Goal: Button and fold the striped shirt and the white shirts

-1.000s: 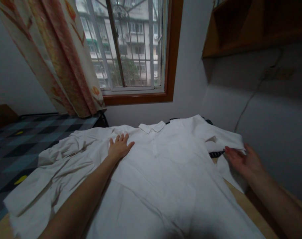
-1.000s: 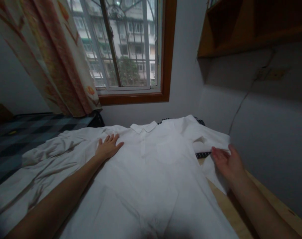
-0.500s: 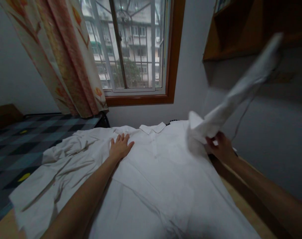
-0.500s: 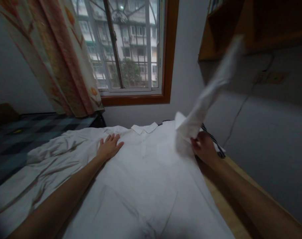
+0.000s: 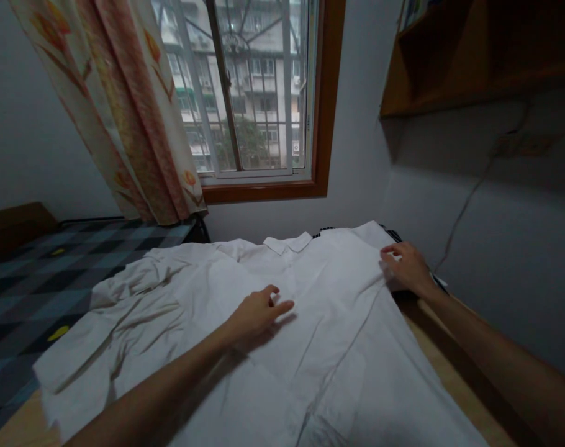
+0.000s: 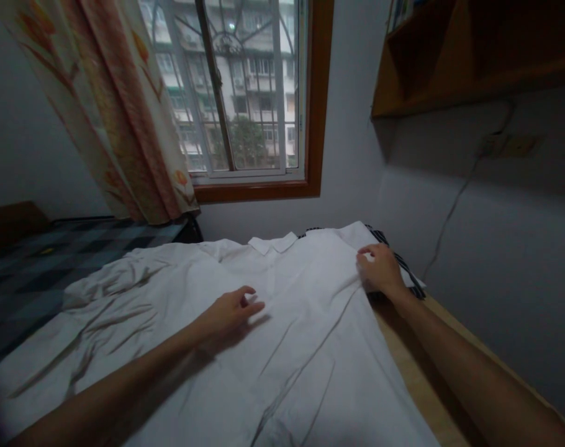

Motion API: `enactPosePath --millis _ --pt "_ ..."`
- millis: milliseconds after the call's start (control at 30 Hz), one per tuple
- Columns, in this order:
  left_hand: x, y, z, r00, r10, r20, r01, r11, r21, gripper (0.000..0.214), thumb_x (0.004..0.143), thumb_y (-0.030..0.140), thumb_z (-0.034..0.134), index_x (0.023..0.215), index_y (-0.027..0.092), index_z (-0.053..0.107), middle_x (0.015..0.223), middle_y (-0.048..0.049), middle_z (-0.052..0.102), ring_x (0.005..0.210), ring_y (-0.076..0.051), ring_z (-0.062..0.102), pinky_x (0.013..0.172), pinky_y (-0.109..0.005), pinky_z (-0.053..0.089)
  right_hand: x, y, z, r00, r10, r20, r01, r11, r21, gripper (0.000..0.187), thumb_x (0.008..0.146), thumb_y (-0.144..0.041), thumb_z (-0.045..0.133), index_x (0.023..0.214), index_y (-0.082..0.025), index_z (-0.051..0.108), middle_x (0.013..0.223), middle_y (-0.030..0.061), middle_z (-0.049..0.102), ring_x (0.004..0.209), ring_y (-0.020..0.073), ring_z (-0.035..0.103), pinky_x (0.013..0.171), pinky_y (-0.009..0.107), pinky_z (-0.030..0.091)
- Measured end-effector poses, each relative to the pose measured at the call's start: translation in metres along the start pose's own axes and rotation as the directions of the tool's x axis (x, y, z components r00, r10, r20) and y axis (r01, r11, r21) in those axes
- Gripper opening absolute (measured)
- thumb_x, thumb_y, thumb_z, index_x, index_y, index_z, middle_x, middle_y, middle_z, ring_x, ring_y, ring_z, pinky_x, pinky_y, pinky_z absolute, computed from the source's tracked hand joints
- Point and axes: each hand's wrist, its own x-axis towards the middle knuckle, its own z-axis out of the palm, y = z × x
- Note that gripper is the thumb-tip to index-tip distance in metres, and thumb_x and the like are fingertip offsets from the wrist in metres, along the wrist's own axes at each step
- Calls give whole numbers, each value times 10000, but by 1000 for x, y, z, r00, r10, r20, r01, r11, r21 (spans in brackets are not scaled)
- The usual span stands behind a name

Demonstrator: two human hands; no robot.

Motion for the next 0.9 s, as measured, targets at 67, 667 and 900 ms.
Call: enactPosePath --millis 67,667,900 --pt "-14 6 5 995 -16 103 23 998 -60 662 719 576 630 1220 152 556 866 -62 672 777 -212 619 669 -282 423 21 -6 4 978 186 94 -187 982 0 451 821 -444 519 1093 -105 640 1047 149 662 893 247 626 792 346 479" --pt "-45 -7 25 989 -53 136 125 785 -607 525 633 264 698 1128 180 542 725 70 452 552 -65 398 516 -206 313 30 12 32 983 182 -8 -166 883 -439 371 943 -270 325 1115 -112 613 1050 205 650 959 308 623 796 419 463" --pt "-49 5 5 979 -7 206 167 609 -776 503 638 342 711 1082 190 529 657 88 412 497 -56 361 481 -199 275 39 -19 56 903 -315 292 407 843 -351 486 939 -467 357 1298 -190 531 1440 121 451 1334 294 369 1079 472 288"
